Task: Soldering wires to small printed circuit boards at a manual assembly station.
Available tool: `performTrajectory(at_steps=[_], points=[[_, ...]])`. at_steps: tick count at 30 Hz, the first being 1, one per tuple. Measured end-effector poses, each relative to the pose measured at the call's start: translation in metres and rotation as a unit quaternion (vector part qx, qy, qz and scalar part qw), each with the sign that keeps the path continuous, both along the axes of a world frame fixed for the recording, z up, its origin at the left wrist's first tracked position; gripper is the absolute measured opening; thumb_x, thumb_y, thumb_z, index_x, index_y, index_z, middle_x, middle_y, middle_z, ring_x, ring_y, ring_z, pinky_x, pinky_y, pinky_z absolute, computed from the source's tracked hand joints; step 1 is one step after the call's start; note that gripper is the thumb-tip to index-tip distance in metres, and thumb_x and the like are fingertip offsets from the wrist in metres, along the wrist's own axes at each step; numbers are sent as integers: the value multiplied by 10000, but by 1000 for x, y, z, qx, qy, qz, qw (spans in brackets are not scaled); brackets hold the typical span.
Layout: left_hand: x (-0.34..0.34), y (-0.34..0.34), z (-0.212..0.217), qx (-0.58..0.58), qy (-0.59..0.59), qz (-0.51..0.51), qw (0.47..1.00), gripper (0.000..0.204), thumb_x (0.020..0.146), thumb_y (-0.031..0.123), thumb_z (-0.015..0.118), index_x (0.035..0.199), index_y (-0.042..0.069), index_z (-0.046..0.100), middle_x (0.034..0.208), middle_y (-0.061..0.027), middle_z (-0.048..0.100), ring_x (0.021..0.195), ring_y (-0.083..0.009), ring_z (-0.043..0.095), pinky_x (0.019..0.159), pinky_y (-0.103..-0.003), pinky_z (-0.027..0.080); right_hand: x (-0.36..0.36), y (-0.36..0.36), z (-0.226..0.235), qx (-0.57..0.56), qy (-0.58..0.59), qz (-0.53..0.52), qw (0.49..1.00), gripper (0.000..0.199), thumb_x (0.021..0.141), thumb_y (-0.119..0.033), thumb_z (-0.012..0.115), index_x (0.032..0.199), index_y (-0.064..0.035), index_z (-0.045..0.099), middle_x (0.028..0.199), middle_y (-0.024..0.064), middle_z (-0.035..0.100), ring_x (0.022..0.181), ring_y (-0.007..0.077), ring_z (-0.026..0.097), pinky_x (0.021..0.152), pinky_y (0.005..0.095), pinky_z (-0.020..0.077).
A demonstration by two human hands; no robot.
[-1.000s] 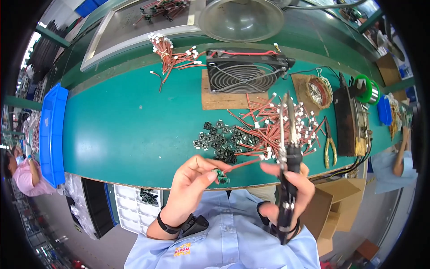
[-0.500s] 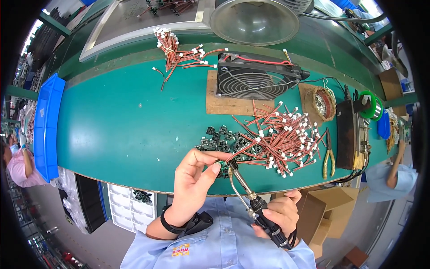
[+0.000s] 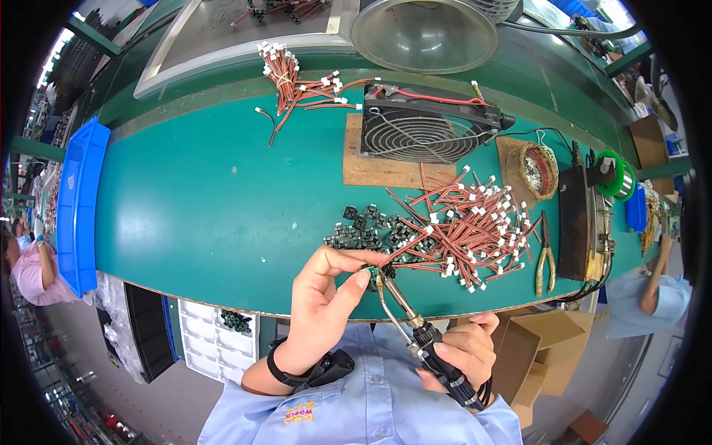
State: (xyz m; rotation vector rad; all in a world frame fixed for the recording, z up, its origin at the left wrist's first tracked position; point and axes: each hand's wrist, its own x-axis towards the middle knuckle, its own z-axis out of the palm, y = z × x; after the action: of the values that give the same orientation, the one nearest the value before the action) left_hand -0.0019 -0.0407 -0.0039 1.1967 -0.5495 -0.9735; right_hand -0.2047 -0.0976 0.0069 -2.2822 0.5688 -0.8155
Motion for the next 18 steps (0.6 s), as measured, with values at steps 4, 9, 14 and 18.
performTrajectory(at_steps=[4, 9, 14, 18], points=[[0, 0, 1, -1, -1, 1, 1000, 62, 857, 62, 521, 861, 34, 466, 1012, -181, 623, 946, -187, 582, 866, -317, 422, -1, 0, -1, -8, -8, -2, 1000, 448, 569, -213, 799, 981, -161, 631, 780, -33, 617, 653, 124, 581, 781, 337, 329], [-1, 1, 1, -6, -5, -1, 1000, 55, 860, 55, 516, 865, 33, 466, 1017, -179, 622, 950, -184, 580, 867, -316, 422, 0, 0, -1, -4, -11, -1, 1000, 433, 577, -216, 793, 975, -153, 632, 776, -28, 618, 651, 128, 579, 777, 338, 330], [-1, 1, 3, -4, 0, -8, 1000, 47, 864, 48, 511, 871, 34, 467, 1019, -177, 622, 953, -178, 578, 872, -318, 421, -1, 0, 1, -3, -8, 0, 1000, 430, 584, -216, 792, 975, -145, 626, 778, -22, 619, 656, 135, 578, 775, 338, 336], [-1, 1, 4, -2, 1, -8, 1000, 43, 866, 45, 508, 872, 34, 467, 1021, -177, 621, 956, -175, 576, 875, -321, 420, -2, 0, 0, -5, -12, 3, 1000, 427, 590, -218, 792, 974, -138, 622, 778, -18, 619, 659, 141, 576, 778, 340, 340]])
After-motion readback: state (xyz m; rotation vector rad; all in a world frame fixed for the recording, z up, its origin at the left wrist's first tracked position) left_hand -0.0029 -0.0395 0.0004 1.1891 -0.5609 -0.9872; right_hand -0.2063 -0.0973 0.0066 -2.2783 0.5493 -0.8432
